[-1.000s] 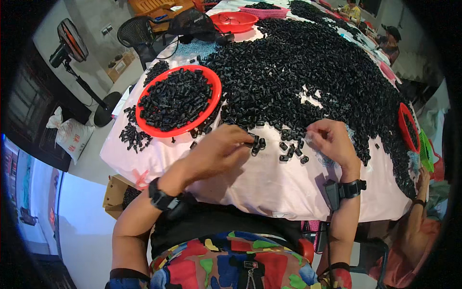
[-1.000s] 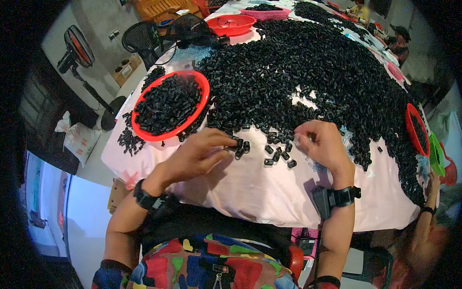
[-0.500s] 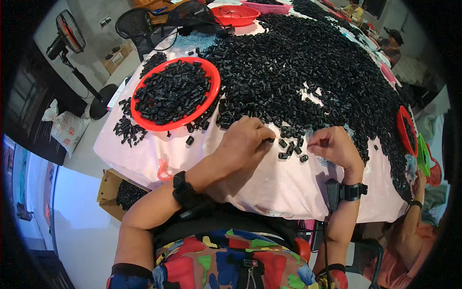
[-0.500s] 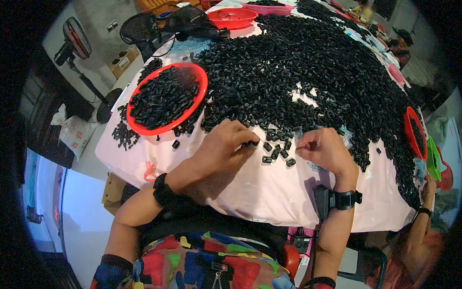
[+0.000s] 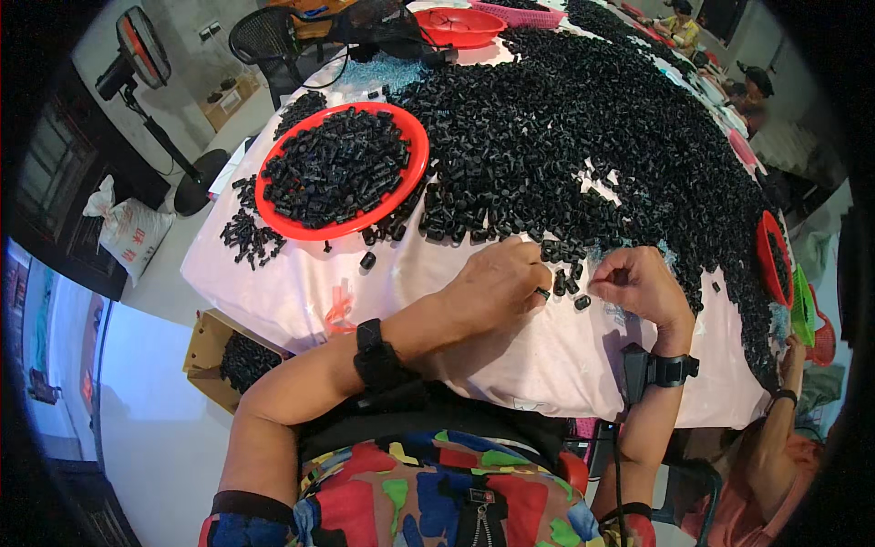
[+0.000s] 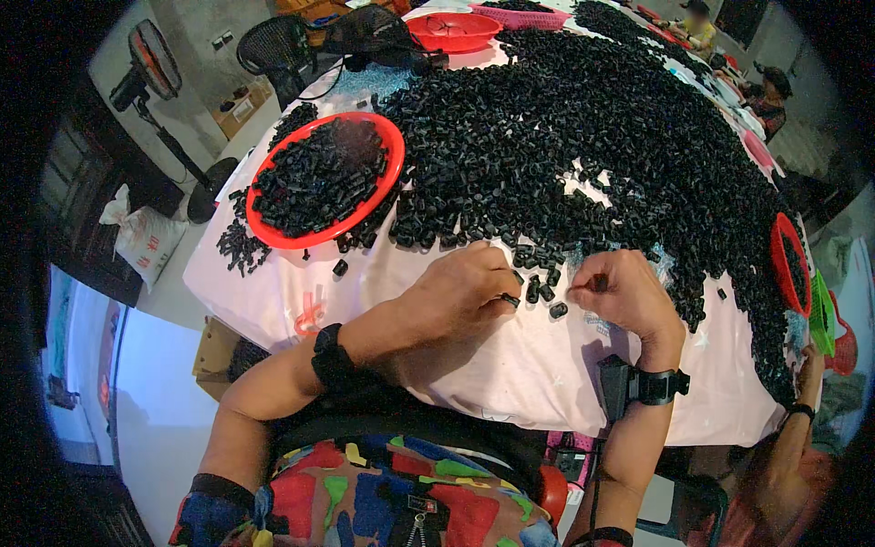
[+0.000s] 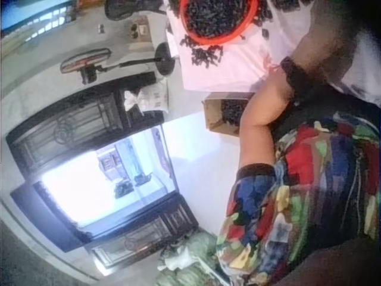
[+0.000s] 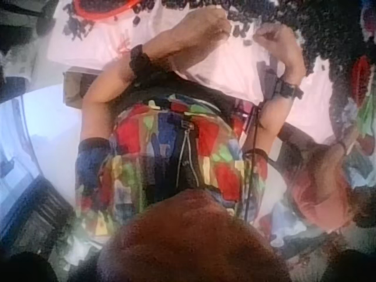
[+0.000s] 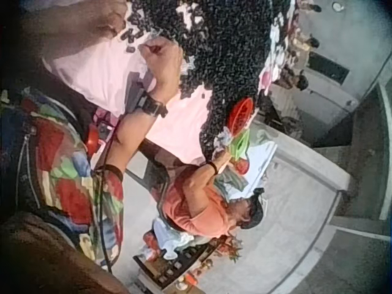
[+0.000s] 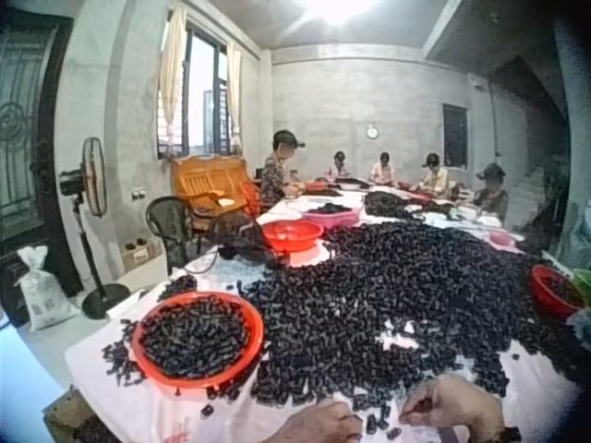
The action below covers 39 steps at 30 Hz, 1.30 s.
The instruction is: Sorting and preparing small black plastic or rubber components on an assembly table.
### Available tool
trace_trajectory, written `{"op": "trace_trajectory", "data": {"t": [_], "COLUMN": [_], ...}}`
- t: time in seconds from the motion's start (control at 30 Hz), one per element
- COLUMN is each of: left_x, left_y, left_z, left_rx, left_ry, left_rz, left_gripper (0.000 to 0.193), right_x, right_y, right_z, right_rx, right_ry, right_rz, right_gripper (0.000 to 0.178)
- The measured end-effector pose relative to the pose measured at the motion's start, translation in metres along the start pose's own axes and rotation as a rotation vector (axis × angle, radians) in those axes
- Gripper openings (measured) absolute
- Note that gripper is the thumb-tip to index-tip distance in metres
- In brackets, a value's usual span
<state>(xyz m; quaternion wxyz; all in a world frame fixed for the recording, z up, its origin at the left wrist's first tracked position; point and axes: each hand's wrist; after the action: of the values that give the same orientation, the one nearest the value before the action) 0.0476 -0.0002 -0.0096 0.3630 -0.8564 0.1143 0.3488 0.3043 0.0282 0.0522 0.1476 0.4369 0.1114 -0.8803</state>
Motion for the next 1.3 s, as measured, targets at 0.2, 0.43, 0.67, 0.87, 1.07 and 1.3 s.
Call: {"op": "trace_trajectory", "data": {"t": [0.2, 0.43, 0.67, 0.87, 1.07, 1.3], "left_x": [-0.025, -0.036, -0.032, -0.033, -0.043, -0.047], "left_y": [0.004, 0.003, 0.006, 0.008, 0.011, 0.013], "left_z": [0.001, 0.014, 0.009, 0.012, 0.012, 0.023], "left_rx": [-0.303, -0.582, -0.638, -0.596, -0.606, -0.586], "left_ry": [0.371, 0.598, 1.091, 1.132, 1.117, 1.203], "left_rz": [-0.162, -0.128, -0.021, -0.014, -0.054, -0.099], "left_gripper": [0.017, 0.014, 0.017, 0.022, 0.024, 0.025], "right_x": [-0.005, 0.009, 0.028, 0.046, 0.053, 0.069], "right_y": [0.002, -0.003, -0.008, -0.014, -0.022, -0.035], "right_z": [0.003, -0.004, 0.028, 0.049, 0.071, 0.079], "right_rx": [0.064, -0.013, -0.104, -0.159, -0.179, -0.201], "right_ry": [0.029, -0.203, -0.622, -0.765, -0.667, -0.762], "right_rz": [0.013, -0.132, -0.245, -0.223, -0.192, -0.263], "right_gripper": [0.012, 0.007, 0.007, 0.011, 0.01, 0.01]}}
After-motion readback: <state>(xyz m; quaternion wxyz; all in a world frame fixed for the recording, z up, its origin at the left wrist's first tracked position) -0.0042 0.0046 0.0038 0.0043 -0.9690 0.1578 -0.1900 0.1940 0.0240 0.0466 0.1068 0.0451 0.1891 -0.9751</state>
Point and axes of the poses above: each hand's wrist, its own y-axis away from the middle knuckle, its own x-axis out of the palm, z = x × y, and after that the axes turned 9 degrees about -z, right-handed
